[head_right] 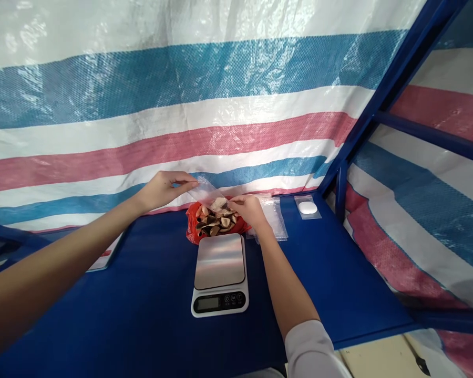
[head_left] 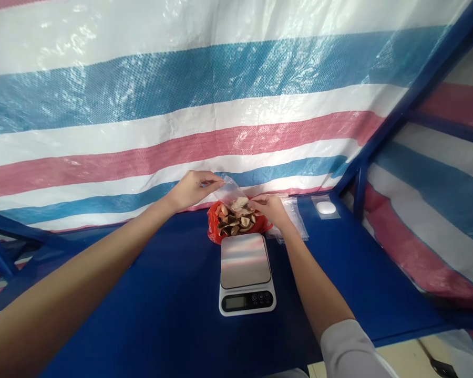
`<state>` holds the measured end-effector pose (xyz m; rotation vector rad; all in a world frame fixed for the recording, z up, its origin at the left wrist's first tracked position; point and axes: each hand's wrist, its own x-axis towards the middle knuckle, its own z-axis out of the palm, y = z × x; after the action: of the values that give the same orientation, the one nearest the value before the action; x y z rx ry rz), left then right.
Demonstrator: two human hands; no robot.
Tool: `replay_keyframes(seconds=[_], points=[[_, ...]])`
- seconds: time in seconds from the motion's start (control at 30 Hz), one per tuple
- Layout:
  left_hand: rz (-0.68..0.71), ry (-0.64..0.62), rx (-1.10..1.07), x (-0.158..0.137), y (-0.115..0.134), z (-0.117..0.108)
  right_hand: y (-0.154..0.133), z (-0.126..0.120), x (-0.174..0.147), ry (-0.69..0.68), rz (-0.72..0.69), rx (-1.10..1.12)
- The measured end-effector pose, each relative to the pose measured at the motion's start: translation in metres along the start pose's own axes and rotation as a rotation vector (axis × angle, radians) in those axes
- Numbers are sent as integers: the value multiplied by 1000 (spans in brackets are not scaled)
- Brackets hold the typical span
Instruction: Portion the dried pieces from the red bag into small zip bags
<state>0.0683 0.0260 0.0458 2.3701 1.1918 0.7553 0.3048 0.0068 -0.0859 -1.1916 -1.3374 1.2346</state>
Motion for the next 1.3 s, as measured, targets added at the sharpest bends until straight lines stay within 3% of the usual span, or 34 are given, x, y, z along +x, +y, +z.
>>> replay_keyframes(seconds=[0.27, 0.6, 0.8, 1.0, 1.17, 1.3], points=[[24, -22, 23, 2, 0, -6, 4, 5, -2, -18, -84, -149], [38, -43, 30, 0, 0, -9, -16, 2, -1, -50, -155, -402], [47, -85, 11, 1, 5, 2, -12, -15, -3, -35, -145, -355], [12, -122, -20, 1, -1, 8, -11, -17, -3, -15, -114, -393], [-69, -93, -15, -3, -12, 4, -8, -11, -3, -48, -11, -229], [-52, -61, 7, -2, -12, -4, -15, -2, -4, -42, 71, -68]])
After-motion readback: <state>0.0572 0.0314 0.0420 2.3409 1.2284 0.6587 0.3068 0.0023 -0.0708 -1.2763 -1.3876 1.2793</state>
